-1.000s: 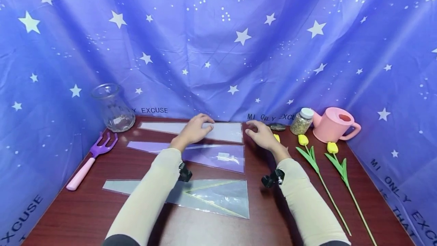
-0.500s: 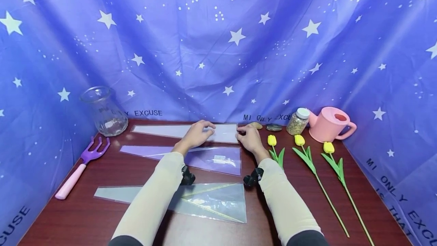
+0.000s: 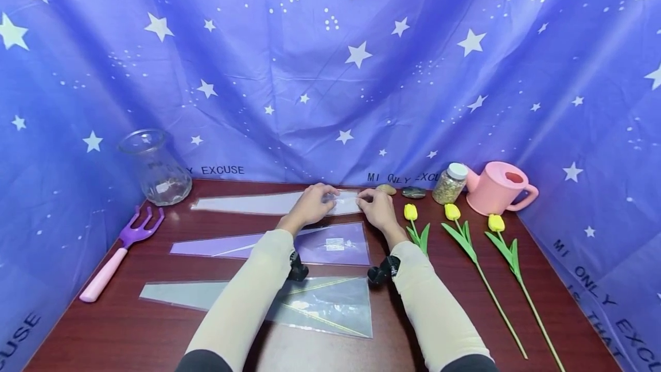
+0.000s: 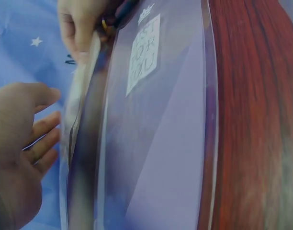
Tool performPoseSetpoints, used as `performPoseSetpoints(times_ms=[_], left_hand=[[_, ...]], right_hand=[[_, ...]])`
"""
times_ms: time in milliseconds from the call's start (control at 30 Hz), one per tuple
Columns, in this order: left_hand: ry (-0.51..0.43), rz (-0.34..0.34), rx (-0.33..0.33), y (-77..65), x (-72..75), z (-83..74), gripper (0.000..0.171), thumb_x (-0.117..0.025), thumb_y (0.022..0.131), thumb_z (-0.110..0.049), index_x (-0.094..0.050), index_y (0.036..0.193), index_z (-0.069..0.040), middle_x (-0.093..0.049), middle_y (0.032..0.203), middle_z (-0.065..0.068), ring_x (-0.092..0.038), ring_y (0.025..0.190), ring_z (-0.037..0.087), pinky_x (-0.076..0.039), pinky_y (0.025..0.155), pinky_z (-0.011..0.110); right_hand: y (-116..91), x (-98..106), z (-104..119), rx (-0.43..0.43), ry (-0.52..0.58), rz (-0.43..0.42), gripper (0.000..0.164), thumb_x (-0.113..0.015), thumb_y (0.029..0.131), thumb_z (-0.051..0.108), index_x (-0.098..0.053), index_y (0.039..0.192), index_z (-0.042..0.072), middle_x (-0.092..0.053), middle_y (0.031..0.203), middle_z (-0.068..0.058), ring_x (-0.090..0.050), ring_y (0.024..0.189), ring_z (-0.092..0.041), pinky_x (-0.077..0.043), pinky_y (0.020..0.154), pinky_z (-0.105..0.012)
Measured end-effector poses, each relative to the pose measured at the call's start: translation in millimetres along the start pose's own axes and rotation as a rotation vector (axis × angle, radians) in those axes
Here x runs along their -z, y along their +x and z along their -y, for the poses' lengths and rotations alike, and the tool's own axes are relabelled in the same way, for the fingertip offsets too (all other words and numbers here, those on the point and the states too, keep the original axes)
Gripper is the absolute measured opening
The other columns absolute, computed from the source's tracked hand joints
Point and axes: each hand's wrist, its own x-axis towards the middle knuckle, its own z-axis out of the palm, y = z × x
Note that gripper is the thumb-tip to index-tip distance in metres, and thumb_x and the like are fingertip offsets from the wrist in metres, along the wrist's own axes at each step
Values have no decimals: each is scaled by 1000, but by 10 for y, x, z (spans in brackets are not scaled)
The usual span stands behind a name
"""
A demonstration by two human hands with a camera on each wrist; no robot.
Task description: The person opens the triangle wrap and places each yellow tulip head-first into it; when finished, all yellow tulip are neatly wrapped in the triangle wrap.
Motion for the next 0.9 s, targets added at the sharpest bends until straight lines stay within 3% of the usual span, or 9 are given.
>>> performPoseSetpoints(times_ms=[233,333,633,900], left_hand=[[10,-92,57,71,-91,4,24,-72,94,-16,-77,118,-15,-71,127,10,-61,119,31,-48,106,43],[-15,-114,71,75,-130,25,22,-74,95,-20,-79,115,-15,-72,126,8,-60,118,30,-47,106,42],[-116,-194,41,54,-214,89,18,-78,92,-20,-82,108,-13,-77,115,9,-65,114,31,-48,103,44],[-196,-227,98,61,-285,165,13,-79,91,-19,-83,102,-13,-79,112,8,-69,117,28,-50,107,42]], right_hand=[[15,-29,67,-7,73,-38,14,-72,96,20,-78,105,12,-76,104,-11,-64,95,-27,-49,85,-37],[14,-43,85,-42,161,-39,14,-72,95,17,-78,105,10,-76,98,-12,-64,87,-24,-49,77,-30],[-15,-66,89,-131,401,5,20,-71,95,9,-76,114,6,-76,105,-15,-66,92,-19,-50,76,-22],[-35,-64,68,-134,514,29,24,-70,95,6,-74,118,3,-76,104,-16,-65,82,-9,-51,73,-22]])
